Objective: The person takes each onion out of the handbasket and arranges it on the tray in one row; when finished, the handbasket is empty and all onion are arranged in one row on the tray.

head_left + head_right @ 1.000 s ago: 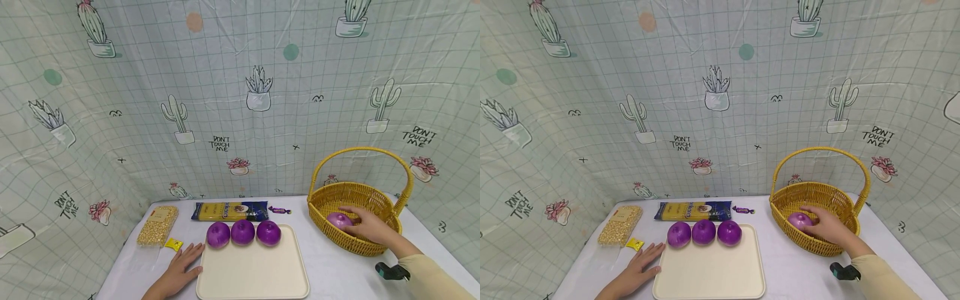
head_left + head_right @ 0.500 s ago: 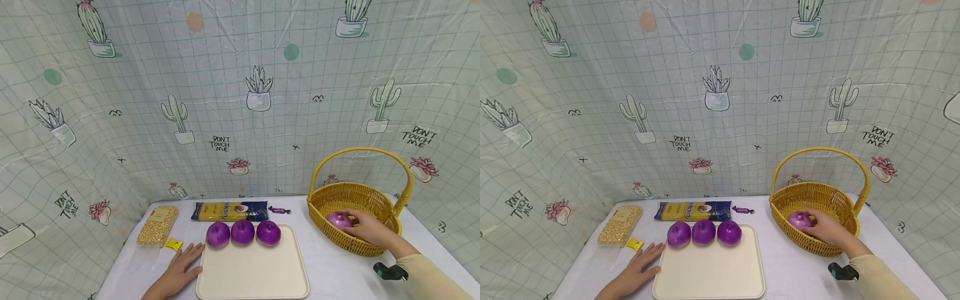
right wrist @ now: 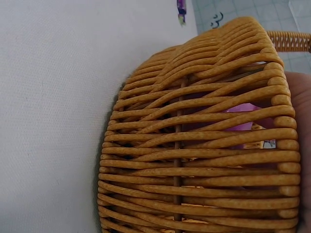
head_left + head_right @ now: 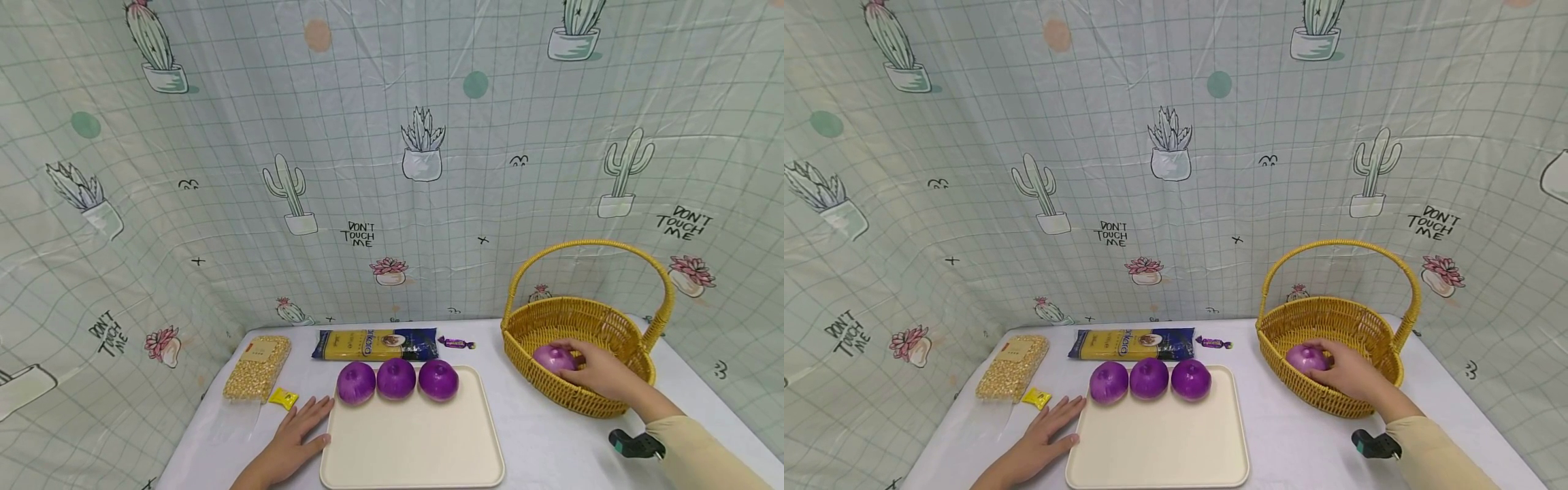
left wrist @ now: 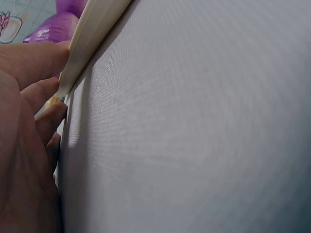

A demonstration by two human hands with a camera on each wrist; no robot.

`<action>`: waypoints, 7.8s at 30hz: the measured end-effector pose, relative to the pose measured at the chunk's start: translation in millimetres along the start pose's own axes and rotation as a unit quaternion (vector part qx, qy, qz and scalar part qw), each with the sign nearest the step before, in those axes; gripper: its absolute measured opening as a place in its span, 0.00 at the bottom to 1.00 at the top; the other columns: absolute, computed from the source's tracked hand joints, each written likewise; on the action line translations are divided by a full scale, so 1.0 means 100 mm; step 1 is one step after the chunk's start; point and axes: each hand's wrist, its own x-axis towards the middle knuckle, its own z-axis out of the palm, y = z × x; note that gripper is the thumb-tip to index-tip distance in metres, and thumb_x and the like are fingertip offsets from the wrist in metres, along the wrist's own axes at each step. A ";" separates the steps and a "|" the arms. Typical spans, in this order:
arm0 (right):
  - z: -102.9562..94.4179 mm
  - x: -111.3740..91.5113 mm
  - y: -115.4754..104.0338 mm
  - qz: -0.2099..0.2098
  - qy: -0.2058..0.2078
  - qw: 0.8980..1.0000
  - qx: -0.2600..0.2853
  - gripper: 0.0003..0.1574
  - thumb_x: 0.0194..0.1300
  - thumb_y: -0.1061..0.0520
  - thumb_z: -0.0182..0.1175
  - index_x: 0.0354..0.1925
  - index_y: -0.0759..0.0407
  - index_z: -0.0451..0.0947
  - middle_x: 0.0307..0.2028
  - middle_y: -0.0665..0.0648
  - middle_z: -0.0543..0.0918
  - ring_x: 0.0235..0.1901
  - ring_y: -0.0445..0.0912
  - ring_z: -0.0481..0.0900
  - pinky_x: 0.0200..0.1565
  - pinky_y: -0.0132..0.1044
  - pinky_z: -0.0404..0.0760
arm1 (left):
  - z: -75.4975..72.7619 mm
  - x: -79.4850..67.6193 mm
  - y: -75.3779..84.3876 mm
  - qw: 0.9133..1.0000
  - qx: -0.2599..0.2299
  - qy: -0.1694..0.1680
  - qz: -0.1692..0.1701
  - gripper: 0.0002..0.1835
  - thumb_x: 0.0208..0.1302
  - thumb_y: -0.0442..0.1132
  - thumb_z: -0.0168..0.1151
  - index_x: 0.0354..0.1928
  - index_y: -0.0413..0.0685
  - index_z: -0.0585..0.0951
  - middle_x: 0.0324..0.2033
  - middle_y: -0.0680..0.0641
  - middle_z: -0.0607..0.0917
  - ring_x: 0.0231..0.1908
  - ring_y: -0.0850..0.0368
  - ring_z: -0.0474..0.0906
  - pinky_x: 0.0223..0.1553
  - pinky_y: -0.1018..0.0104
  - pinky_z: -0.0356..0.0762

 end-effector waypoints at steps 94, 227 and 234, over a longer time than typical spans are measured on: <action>0.54 -0.23 -0.87 -0.093 -0.007 0.990 0.108 0.36 0.58 0.52 0.76 0.62 0.59 0.76 0.58 0.67 0.77 0.49 0.53 0.82 0.43 0.30 0.86 | 0.01 0.01 0.00 1.000 -0.005 -0.005 -0.005 0.34 0.73 0.51 0.60 0.75 0.45 0.67 0.75 0.37 0.63 0.76 0.29 0.43 0.71 0.29 0.22; 1.07 -0.05 -0.98 -0.032 0.082 0.994 0.062 0.44 0.64 0.48 0.71 0.72 0.61 0.68 0.63 0.65 0.75 0.54 0.58 0.81 0.51 0.50 0.85 | 0.02 0.07 -0.01 1.000 -0.004 -0.022 -0.019 0.35 0.73 0.54 0.59 0.76 0.46 0.66 0.76 0.38 0.62 0.76 0.29 0.43 0.71 0.28 0.23; 0.99 -0.28 -0.91 -0.016 0.067 0.997 0.041 0.41 0.67 0.48 0.69 0.72 0.58 0.68 0.66 0.67 0.74 0.61 0.63 0.77 0.58 0.58 0.80 | 0.00 0.05 -0.03 0.999 -0.013 -0.023 -0.025 0.35 0.73 0.54 0.59 0.76 0.49 0.66 0.76 0.40 0.63 0.77 0.29 0.43 0.71 0.28 0.22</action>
